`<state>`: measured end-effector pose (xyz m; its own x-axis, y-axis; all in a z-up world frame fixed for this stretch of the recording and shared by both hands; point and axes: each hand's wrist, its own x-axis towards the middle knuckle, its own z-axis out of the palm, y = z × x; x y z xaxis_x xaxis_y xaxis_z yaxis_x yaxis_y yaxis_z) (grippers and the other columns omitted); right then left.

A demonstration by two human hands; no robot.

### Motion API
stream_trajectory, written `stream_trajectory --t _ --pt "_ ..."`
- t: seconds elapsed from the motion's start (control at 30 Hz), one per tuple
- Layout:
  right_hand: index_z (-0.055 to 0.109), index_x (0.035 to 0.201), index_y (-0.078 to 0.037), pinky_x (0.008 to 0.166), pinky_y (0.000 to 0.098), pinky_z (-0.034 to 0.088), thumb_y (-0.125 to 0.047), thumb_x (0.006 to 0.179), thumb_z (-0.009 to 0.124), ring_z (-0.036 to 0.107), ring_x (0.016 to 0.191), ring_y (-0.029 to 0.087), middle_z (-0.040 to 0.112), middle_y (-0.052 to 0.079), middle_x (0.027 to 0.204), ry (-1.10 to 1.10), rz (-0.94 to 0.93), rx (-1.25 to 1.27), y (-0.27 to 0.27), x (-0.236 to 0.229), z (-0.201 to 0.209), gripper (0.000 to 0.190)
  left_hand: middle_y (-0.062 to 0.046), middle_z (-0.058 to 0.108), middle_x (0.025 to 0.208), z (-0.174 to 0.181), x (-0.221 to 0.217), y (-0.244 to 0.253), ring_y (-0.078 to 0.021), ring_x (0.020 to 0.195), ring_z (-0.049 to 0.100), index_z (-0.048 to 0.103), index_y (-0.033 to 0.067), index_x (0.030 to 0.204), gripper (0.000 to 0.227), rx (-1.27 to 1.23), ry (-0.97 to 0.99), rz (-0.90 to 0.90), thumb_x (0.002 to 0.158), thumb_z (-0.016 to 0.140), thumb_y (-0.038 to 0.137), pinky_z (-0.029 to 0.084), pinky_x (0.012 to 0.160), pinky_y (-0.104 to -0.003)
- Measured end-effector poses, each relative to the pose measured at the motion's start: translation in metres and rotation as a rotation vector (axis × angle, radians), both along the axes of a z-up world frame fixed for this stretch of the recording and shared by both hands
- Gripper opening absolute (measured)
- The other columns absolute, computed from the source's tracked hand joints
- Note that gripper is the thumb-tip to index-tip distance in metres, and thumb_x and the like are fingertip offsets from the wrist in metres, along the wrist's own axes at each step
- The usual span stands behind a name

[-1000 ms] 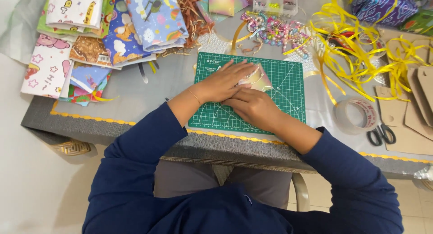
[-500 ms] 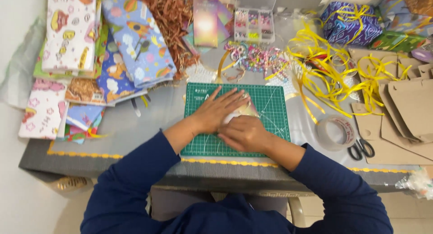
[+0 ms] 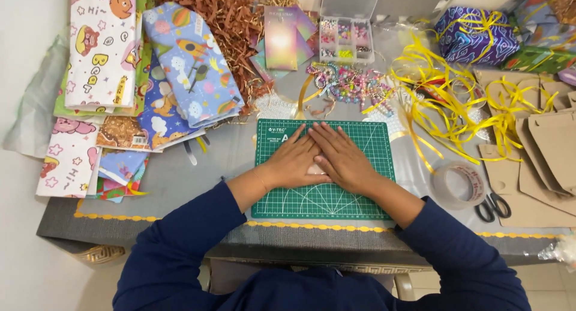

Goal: A person packages a decorative phone strap by attaching it to a backing card and inserting it into a plastic sleeve.

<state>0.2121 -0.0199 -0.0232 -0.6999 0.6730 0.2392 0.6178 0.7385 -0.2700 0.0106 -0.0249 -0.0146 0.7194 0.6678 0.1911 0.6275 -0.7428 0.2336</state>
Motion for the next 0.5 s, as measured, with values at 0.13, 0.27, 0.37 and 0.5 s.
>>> stream_trajectory --t 0.13,0.27,0.37,0.5 --pt "0.031 0.162 -0.007 0.124 0.0558 0.016 -0.038 0.11 0.038 0.024 0.155 0.037 0.031 0.02 0.167 -0.015 -0.005 -0.053 -0.003 -0.001 0.004 0.061 -0.029 0.038 0.157 -0.005 0.0 0.001 -0.0365 0.15 0.031 0.035 -0.0046 0.152 0.107 -0.041 0.0 0.006 0.088 0.043 0.081 0.004 0.126 -0.054" --pt "0.025 0.163 -0.004 0.124 0.0579 0.017 -0.038 0.11 0.04 0.024 0.154 0.04 0.025 0.025 0.167 -0.019 -0.025 -0.087 -0.007 -0.003 0.013 0.065 -0.026 0.028 0.163 -0.003 -0.002 -0.003 -0.0353 0.155 0.02 0.028 -0.0015 0.157 0.112 -0.049 0.054 0.101 0.087 0.038 0.086 -0.004 0.123 -0.061" --pt "0.031 0.16 -0.007 0.122 0.0613 0.02 -0.036 0.106 0.047 0.03 0.152 0.039 0.031 0.022 0.163 -0.022 -0.01 -0.1 -0.004 0.003 0.012 0.063 -0.026 0.026 0.164 -0.006 -0.008 -0.012 -0.0366 0.156 0.014 0.029 0.0009 0.157 0.11 -0.037 0.088 0.164 0.089 0.034 0.087 -0.004 0.12 -0.068" --pt "0.058 0.138 -0.021 0.106 0.0546 0.039 -0.039 0.093 0.067 0.06 0.119 0.031 0.06 0.008 0.126 -0.083 -0.013 -0.01 0.001 0.015 0.03 0.05 -0.023 0.026 0.165 -0.012 -0.033 -0.023 -0.042 0.154 0.017 0.037 0.0156 0.157 0.088 -0.064 0.101 0.167 0.094 0.041 0.076 0.012 0.116 -0.075"
